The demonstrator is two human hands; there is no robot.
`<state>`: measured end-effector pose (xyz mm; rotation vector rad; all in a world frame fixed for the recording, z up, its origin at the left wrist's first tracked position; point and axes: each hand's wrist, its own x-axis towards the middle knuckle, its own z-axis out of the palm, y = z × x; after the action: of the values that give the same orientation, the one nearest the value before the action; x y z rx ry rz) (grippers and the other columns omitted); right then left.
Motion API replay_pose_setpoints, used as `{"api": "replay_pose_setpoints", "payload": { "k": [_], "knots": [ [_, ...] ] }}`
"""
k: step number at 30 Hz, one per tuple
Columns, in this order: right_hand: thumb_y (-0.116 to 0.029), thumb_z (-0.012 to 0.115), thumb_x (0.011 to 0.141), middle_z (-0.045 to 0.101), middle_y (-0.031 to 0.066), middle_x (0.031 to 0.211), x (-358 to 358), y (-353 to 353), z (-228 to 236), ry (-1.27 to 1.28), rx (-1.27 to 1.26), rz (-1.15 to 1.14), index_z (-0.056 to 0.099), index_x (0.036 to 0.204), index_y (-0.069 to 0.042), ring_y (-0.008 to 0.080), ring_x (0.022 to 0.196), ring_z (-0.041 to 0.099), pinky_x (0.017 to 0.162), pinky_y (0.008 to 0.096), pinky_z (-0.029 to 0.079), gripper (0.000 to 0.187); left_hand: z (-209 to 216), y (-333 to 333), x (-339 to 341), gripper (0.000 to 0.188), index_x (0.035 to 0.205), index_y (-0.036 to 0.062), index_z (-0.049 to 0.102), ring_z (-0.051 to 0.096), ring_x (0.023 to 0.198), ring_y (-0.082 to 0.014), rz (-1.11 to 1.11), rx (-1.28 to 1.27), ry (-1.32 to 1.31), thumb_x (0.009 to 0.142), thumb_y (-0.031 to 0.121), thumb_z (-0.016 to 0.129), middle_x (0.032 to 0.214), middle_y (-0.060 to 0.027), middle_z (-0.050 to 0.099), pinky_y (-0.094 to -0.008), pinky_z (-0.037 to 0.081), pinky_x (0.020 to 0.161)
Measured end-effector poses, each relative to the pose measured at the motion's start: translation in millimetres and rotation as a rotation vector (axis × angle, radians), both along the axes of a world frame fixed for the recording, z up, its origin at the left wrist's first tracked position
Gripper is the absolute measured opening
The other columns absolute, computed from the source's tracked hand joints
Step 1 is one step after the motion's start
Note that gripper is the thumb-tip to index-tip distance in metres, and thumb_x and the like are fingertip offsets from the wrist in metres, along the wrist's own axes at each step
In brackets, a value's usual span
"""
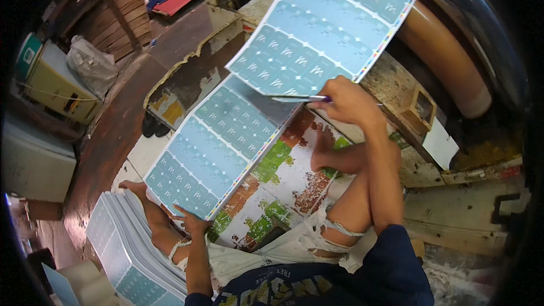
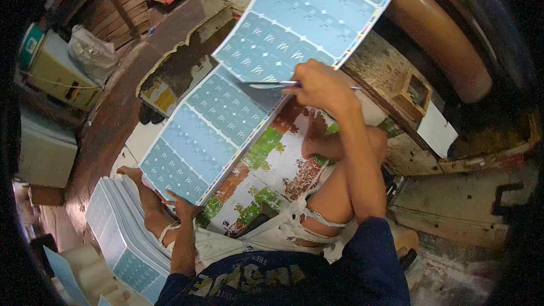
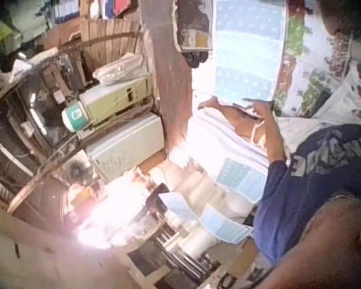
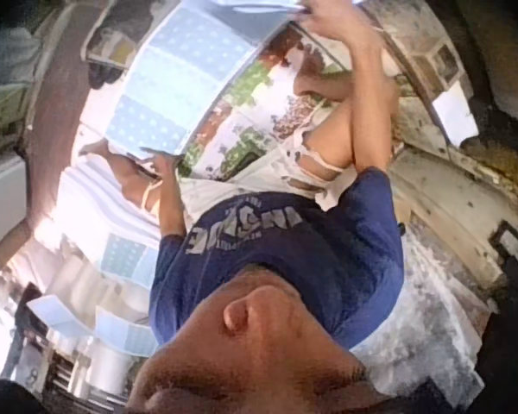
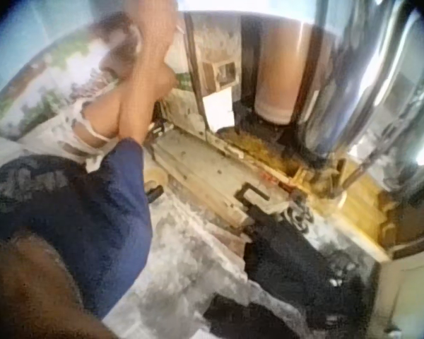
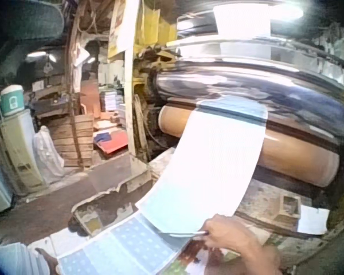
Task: The person uses a utility knife to cut along the guidelines of a large printed sheet as it feeds through a large industrial roller machine, stacking the cut sections.
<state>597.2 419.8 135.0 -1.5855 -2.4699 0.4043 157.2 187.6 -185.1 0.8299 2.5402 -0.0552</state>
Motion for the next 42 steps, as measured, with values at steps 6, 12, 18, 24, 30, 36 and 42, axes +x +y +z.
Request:
{"api": "replay_pose_setpoints", "payload": {
  "k": [6,12,18,24,30,36,42],
  "knots": [
    [-0.010,0.059,0.074,0.065,0.0214,0.073,-48,-45,14,-0.058,0.056,0.029,0.071,0.086,-0.002,0.0366,0.072,0.066,0.067,0.0451,0.053,0.018,5,-4,20,0.162,0.143,0.0142,-0.031,0.044,0.122,-0.0527,-0.019,-0.127,0.044,0.044,0.027,0.097,0.144,-0.0422,-0.019,-0.0473,0.046,0.101],
    [-0.008,0.058,0.078,0.063,0.0156,0.083,-37,-85,23,-0.004,0.168,0.018,0.067,0.094,-0.004,0.0310,0.068,0.066,0.061,0.0417,0.051,0.019,0,32,51,0.155,0.148,0.0043,-0.016,0.025,0.133,-0.0556,-0.176,-0.196,0.114,0.045,0.036,0.096,0.146,-0.0429,-0.012,-0.0477,0.037,0.108],
    [-0.012,0.065,0.077,0.056,0.0199,0.118,-65,-134,20,-0.047,0.155,0.069,0.056,0.125,-0.006,0.0235,0.059,0.065,0.052,0.0356,0.052,0.049,120,104,110,0.099,0.147,-0.0045,0.018,0.028,0.139,-0.0377,0.119,0.694,-1.802,0.079,0.037,0.076,0.149,-0.0281,0.026,-0.0490,0.023,0.115],
    [-0.008,0.064,0.077,0.061,0.0211,0.119,-56,-151,15,0.350,0.133,0.219,0.060,0.116,0.000,0.0249,0.066,0.069,0.054,0.0351,0.052,0.040,248,162,163,0.058,0.140,-0.0021,0.036,0.055,0.117,-0.0265,0.341,0.799,-1.804,0.090,0.010,0.064,0.132,-0.0170,0.051,-0.0398,0.049,0.097],
    [-0.031,0.069,0.088,0.059,-0.0030,0.062,145,-146,-36,0.771,0.375,-1.159,0.072,0.081,-0.001,0.0040,0.053,0.045,0.048,0.0229,0.034,0.031,224,140,158,0.055,0.137,-0.0019,0.039,0.056,0.112,-0.0231,0.308,0.986,-1.523,0.089,0.005,0.065,0.127,-0.0142,0.053,-0.0365,0.049,0.095],
    [-0.042,0.076,0.080,0.064,0.0028,0.069,322,-233,-111,0.306,-0.116,-1.297,0.075,0.087,-0.003,0.0094,0.062,0.055,0.062,0.0272,0.043,0.040,205,130,165,0.052,0.137,-0.0016,0.041,0.056,0.110,-0.0205,0.288,0.993,-1.504,0.091,0.007,0.063,0.126,-0.0131,0.053,-0.0339,0.049,0.092],
    [-0.039,0.079,0.077,0.073,0.0128,0.090,311,-230,-101,0.513,-0.326,-1.294,0.073,0.103,-0.003,0.0182,0.075,0.069,0.079,0.0321,0.053,0.045,195,109,141,0.052,0.138,-0.0022,0.039,0.056,0.109,-0.0212,0.326,0.969,-1.423,0.092,0.007,0.061,0.127,-0.0139,0.053,-0.0342,0.049,0.091]
  ]
}}
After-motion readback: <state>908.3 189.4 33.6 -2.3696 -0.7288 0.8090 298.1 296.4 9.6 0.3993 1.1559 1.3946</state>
